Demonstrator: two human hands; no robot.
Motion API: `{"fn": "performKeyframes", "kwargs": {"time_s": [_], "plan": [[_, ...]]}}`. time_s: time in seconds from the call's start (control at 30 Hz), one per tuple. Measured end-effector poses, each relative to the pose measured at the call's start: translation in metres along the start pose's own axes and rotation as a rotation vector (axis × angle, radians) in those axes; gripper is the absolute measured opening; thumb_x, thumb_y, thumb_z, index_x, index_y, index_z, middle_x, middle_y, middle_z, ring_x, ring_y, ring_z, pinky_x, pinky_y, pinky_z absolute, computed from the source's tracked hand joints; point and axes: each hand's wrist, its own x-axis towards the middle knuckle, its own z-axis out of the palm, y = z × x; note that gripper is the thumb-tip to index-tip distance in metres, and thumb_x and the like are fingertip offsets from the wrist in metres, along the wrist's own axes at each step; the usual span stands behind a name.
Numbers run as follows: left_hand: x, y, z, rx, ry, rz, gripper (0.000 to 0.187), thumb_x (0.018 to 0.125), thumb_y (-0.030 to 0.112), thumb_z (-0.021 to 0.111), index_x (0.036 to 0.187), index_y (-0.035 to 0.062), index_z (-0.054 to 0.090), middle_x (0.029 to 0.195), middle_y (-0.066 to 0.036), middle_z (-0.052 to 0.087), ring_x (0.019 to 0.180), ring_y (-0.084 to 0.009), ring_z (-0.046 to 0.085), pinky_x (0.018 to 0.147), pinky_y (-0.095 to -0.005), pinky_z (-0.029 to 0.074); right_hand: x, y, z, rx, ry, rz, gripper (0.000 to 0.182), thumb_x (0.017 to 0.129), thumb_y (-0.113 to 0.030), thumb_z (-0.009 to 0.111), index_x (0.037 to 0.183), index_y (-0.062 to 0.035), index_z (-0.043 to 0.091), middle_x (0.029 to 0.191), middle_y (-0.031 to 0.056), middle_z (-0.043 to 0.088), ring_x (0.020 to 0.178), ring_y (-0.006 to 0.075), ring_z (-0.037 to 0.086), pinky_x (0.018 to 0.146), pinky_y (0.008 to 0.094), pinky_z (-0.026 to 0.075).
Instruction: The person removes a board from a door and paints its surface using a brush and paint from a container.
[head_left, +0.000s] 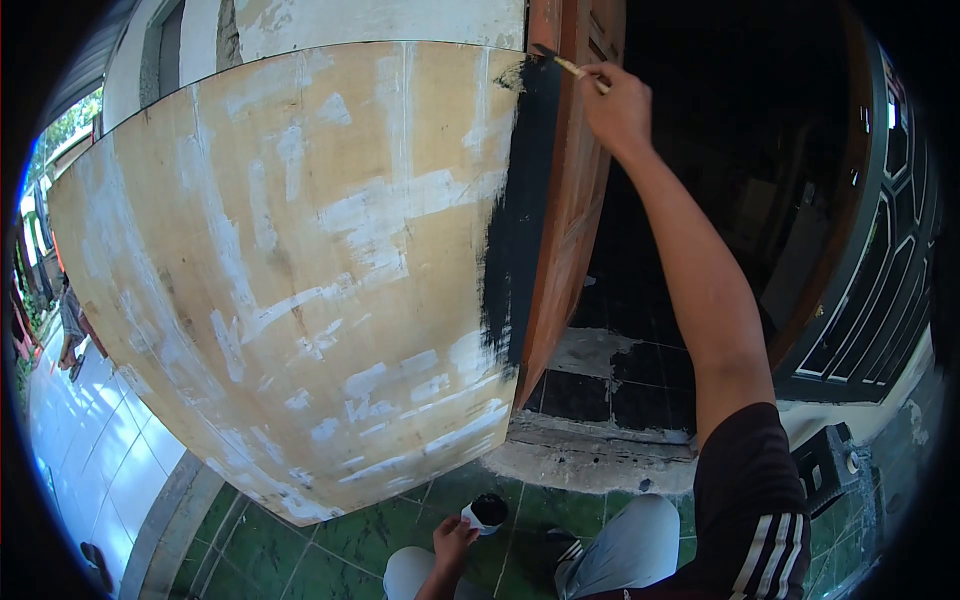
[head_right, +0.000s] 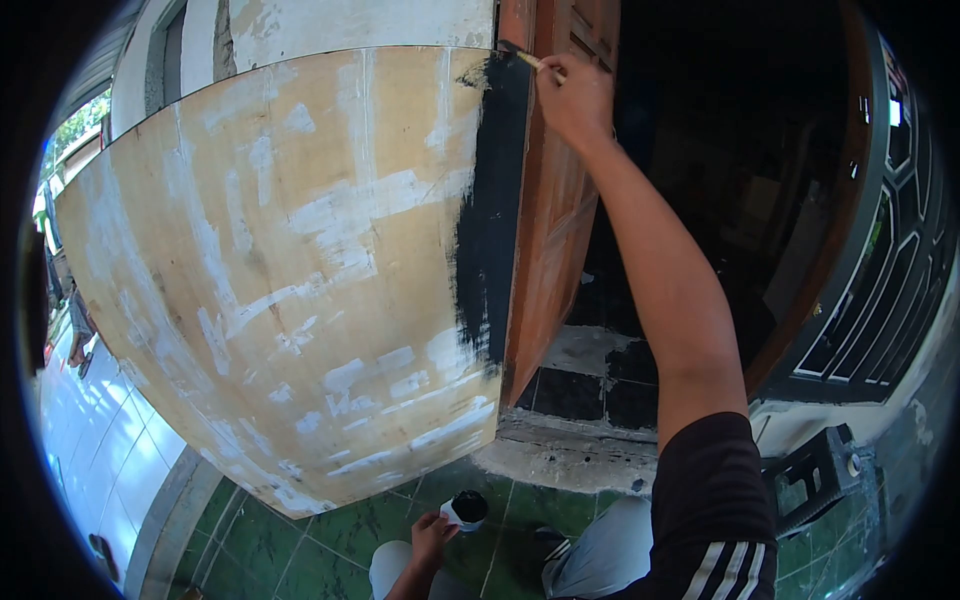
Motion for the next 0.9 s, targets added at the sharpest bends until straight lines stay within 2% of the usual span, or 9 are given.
{"fn": "performKeyframes", "kwargs": {"time_s": [0.07, 0.17, 0.27, 0.37, 0.57, 0.67, 0.77, 0.87, 0.9], "plan": [[0.003, -0.004, 0.000, 0.004, -0.014, 0.003, 0.021, 0.095, 0.011, 0.061, 0.103, -0.0081, 0.060, 0.100, -0.015, 0.064, 0.092, -0.0242, 0.066, 0.085, -0.0377, 0.059, -0.011, 0.010, 0.024, -0.032, 0.020, -0.082, 0.021, 0.088, -0.022, 0.065, 0.099, -0.0072, 0.075, 0.088, 0.0200, 0.072, 0.083, 0.0369, 0.071, 0.073, 0.0418, 0.055], [-0.004, -0.001, 0.006, -0.019, -0.002, 0.010, 0.022, 0.095, 0.011, 0.061, 0.103, -0.0086, 0.060, 0.100, -0.015, 0.064, 0.092, -0.0244, 0.066, 0.085, -0.0373, 0.059, -0.026, -0.004, 0.017, 0.009, -0.030, -0.105, 0.020, 0.091, -0.020, 0.066, 0.100, -0.0048, 0.075, 0.084, 0.0177, 0.073, 0.075, 0.0292, 0.072, 0.069, 0.0371, 0.054], [-0.005, -0.002, 0.005, -0.030, 0.015, 0.006, 0.023, 0.095, 0.012, 0.061, 0.105, -0.0095, 0.060, 0.101, -0.015, 0.064, 0.093, -0.0242, 0.067, 0.085, -0.0366, 0.058, -0.017, -0.022, -0.008, 0.054, 0.023, 0.099, 0.020, 0.090, -0.021, 0.067, 0.098, -0.0051, 0.075, 0.084, 0.0180, 0.073, 0.076, 0.0312, 0.072, 0.070, 0.0372, 0.054], [0.000, -0.002, 0.000, -0.013, 0.002, 0.007, 0.023, 0.096, 0.011, 0.061, 0.106, -0.0102, 0.061, 0.100, -0.015, 0.064, 0.090, -0.0227, 0.066, 0.081, -0.0341, 0.059, -0.008, -0.007, 0.022, -0.043, 0.135, 0.030, 0.020, 0.089, -0.022, 0.068, 0.099, -0.0053, 0.075, 0.084, 0.0170, 0.073, 0.075, 0.0284, 0.072, 0.069, 0.0357, 0.054], [-0.005, -0.003, -0.001, -0.022, 0.019, 0.042, 0.023, 0.096, 0.011, 0.062, 0.105, -0.0104, 0.062, 0.097, -0.014, 0.065, 0.086, -0.0207, 0.066, 0.077, -0.0309, 0.058, -0.019, -0.029, 0.024, 0.102, 0.024, -0.044, 0.021, 0.089, -0.022, 0.067, 0.101, -0.0059, 0.074, 0.083, 0.0162, 0.073, 0.075, 0.0244, 0.072, 0.069, 0.0358, 0.055], [-0.005, -0.003, -0.001, -0.034, 0.016, 0.037, 0.024, 0.096, 0.011, 0.062, 0.106, -0.0110, 0.061, 0.098, -0.014, 0.065, 0.086, -0.0209, 0.066, 0.077, -0.0307, 0.058, -0.003, -0.017, 0.019, -0.012, 0.155, -0.008, 0.021, 0.089, -0.021, 0.067, 0.101, -0.0046, 0.074, 0.083, 0.0157, 0.073, 0.077, 0.0235, 0.072, 0.070, 0.0354, 0.054], [-0.007, -0.002, 0.001, -0.022, 0.025, 0.029, 0.026, 0.096, 0.011, 0.062, 0.108, -0.0116, 0.060, 0.099, -0.015, 0.065, 0.088, -0.0216, 0.066, 0.079, -0.0317, 0.059, -0.016, -0.012, 0.046, 0.042, 0.088, -0.026, 0.022, 0.090, -0.021, 0.066, 0.101, -0.0033, 0.073, 0.082, 0.0151, 0.073, 0.074, 0.0230, 0.072, 0.068, 0.0355, 0.054], [-0.009, -0.007, 0.001, -0.022, 0.019, 0.020, 0.025, 0.096, 0.012, 0.062, 0.109, -0.0100, 0.060, 0.101, -0.015, 0.065, 0.091, -0.0227, 0.066, 0.082, -0.0339, 0.058, -0.042, -0.033, 0.028, 0.005, -0.050, -0.106, 0.020, 0.091, -0.018, 0.065, 0.101, -0.0025, 0.073, 0.083, 0.0164, 0.073, 0.072, 0.0262, 0.072, 0.065, 0.0357, 0.054], [-0.009, -0.010, 0.001, -0.025, 0.013, 0.017, 0.025, 0.096, 0.012, 0.061, 0.109, -0.0090, 0.061, 0.102, -0.014, 0.064, 0.092, -0.0231, 0.066, 0.084, -0.0348, 0.058, -0.047, -0.033, 0.023, 0.067, -0.029, -0.057, 0.019, 0.091, -0.017, 0.065, 0.100, -0.0021, 0.072, 0.083, 0.0173, 0.072, 0.073, 0.0282, 0.072, 0.065, 0.0365, 0.054]]}}
